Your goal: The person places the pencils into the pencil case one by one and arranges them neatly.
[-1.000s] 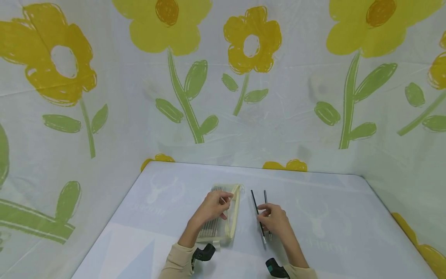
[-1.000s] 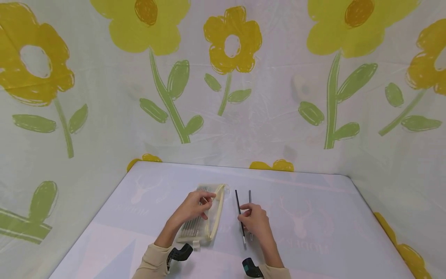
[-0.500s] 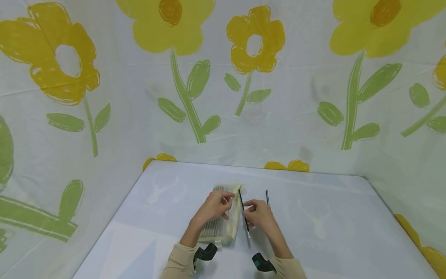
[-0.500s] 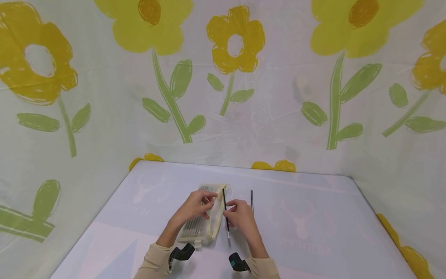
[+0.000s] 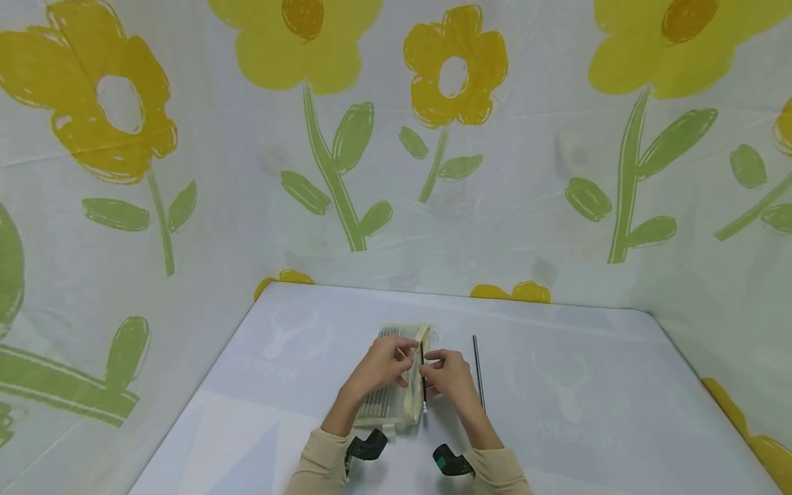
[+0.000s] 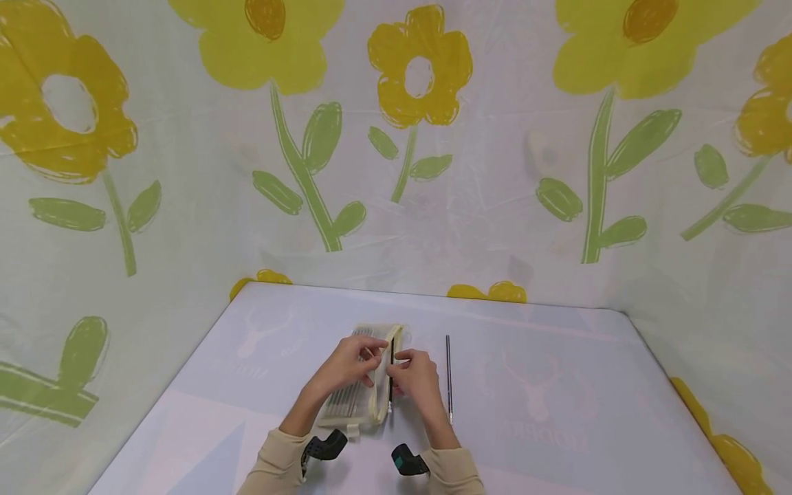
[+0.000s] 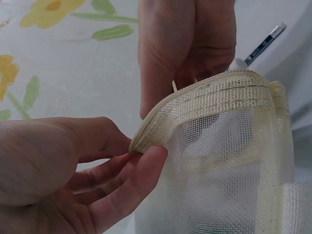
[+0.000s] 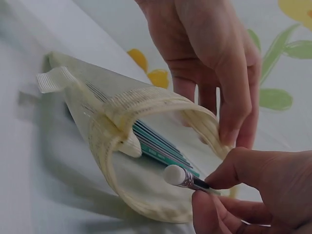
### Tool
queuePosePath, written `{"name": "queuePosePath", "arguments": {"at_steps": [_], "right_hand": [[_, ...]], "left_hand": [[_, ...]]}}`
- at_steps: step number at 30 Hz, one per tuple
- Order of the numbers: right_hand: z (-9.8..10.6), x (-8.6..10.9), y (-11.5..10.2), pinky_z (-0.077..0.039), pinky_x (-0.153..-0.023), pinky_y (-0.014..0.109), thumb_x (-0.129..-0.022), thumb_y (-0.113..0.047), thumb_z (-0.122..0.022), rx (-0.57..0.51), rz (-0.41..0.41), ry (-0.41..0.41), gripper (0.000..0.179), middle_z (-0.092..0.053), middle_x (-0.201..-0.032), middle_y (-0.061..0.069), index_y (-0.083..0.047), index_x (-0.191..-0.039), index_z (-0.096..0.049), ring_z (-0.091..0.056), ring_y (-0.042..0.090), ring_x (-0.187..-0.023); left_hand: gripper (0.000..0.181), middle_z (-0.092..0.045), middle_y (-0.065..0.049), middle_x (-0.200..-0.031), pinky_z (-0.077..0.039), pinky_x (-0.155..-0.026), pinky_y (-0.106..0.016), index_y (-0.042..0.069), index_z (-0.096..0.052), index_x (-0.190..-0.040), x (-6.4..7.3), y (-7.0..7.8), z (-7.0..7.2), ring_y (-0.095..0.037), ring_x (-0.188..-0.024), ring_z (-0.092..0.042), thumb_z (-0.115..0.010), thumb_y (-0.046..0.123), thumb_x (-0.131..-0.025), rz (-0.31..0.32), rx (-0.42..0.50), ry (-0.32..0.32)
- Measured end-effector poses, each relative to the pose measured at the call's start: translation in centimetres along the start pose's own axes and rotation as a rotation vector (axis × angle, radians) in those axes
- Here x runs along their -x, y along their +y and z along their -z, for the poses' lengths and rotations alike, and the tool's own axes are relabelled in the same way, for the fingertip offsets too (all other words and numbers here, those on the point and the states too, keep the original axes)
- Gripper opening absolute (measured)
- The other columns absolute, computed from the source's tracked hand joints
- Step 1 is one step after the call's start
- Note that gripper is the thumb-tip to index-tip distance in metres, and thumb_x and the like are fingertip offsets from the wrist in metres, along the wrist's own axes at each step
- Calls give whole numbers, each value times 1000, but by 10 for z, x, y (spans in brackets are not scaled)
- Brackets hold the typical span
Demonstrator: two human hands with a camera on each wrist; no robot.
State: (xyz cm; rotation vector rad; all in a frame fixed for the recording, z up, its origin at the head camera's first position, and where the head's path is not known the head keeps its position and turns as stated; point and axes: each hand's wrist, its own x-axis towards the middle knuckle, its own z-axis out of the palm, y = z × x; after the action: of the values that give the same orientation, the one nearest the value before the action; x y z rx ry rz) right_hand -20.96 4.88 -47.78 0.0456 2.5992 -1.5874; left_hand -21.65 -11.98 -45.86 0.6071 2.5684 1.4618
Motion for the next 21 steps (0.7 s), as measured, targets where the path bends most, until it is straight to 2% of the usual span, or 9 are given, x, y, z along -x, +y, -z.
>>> {"name": "queuePosePath", "arguments": {"at_steps": [3, 10, 16, 21], "right_hand": [[-3, 0, -1, -60, -48, 26, -81, -8, -66, -2, -10, 8, 38, -74, -84, 14, 5, -117, -67, -68, 15, -52], [-5, 0, -6, -61, -49, 27, -82, -5, -65, -37, 29, 12, 39, -74, -82, 15, 7, -118, -65, -68, 15, -54], [-6, 3, -6, -61, -49, 27, -88, -13, -68, -38, 50, -38, 34, -73, -79, 14, 6, -116, -67, -69, 18, -54], [2, 10, 3, -58, -46, 25, -88, -18, -70, 32, 82, -58, 28, -71, -79, 9, 1, -109, -71, -65, 14, -53]], "left_hand": [[34, -60, -15, -104, -64, -54, -38, -3, -63, -127, -1, 1, 0, -16, -59, -67, -52, 3, -95, -10, 0, -1], [34, -60, -15, -101, -64, -54, -37, -6, -62, -127, -1, 1, 0, -26, -76, -69, -52, 0, -95, -22, 1, -1], [33, -62, -17, -101, -64, -54, -35, -7, -62, -126, -2, 1, 0, -25, -76, -68, -52, 0, -94, -16, -11, 9], [33, -62, -17, -99, -63, -53, -34, -7, -63, -125, -2, 0, -1, -25, -74, -67, -54, -1, -94, -6, 7, 11]]}}
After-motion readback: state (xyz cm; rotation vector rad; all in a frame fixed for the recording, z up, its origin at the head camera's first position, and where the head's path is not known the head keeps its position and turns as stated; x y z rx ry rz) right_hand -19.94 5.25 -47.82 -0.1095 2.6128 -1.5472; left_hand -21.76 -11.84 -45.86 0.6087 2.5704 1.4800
